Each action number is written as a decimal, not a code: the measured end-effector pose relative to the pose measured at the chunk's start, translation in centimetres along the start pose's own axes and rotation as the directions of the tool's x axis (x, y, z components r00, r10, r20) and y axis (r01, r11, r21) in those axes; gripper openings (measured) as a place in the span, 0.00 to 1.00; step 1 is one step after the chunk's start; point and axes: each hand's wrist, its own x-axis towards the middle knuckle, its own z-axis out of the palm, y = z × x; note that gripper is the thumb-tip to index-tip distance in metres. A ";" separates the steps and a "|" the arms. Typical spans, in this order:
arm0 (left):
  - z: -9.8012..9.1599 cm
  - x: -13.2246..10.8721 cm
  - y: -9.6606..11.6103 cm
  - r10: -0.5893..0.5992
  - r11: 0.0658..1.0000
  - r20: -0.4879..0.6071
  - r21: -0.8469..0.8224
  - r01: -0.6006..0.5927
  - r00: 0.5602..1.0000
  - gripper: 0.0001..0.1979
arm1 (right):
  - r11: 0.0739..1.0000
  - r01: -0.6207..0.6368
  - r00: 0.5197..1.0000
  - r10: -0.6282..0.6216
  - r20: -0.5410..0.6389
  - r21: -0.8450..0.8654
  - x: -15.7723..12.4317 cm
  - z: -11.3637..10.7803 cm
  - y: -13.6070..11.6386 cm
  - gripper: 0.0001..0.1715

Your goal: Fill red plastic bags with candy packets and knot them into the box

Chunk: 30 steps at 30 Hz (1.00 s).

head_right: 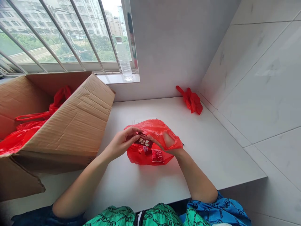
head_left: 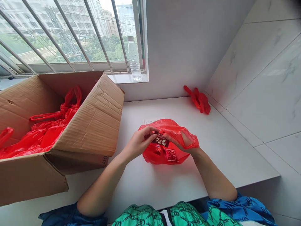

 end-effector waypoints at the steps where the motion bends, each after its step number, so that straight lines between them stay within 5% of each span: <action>1: 0.0 0.0 0.0 0.012 0.999 -0.006 0.034 -0.012 1.000 0.12 | 1.000 0.018 1.000 -0.017 0.021 -0.018 0.0 -0.1 -0.1 0.17; 7: 0.1 -0.1 0.1 0.106 0.979 0.022 0.171 -0.108 0.994 0.14 | 0.988 0.111 0.986 -0.096 0.138 -0.104 -0.1 -0.4 -0.7 0.14; 11: 0.0 0.1 0.0 0.117 0.975 0.028 0.188 -0.121 0.993 0.15 | 0.982 0.154 0.983 -0.142 0.116 -0.104 -0.1 -0.4 -0.7 0.15; 16: -0.1 0.2 0.0 0.147 0.959 0.031 0.242 -0.150 0.989 0.15 | 0.997 0.004 1.000 -0.002 0.028 -0.071 0.2 -0.2 -0.4 0.16; 21: 0.3 0.2 0.2 0.175 0.942 0.074 0.277 -0.189 0.982 0.15 | 0.997 0.072 0.973 -0.064 0.221 -0.027 0.2 0.1 -0.3 0.17; 26: 0.3 -0.1 -0.4 0.015 0.879 0.111 0.472 -0.065 0.994 0.16 | 0.990 -0.052 0.999 0.051 0.013 0.131 0.2 -0.6 0.9 0.20; 30: 0.4 -0.6 -0.9 -0.014 0.790 0.258 0.595 -0.147 0.966 0.12 | 0.982 -0.076 0.996 0.082 -0.030 0.172 0.5 -1.2 2.5 0.25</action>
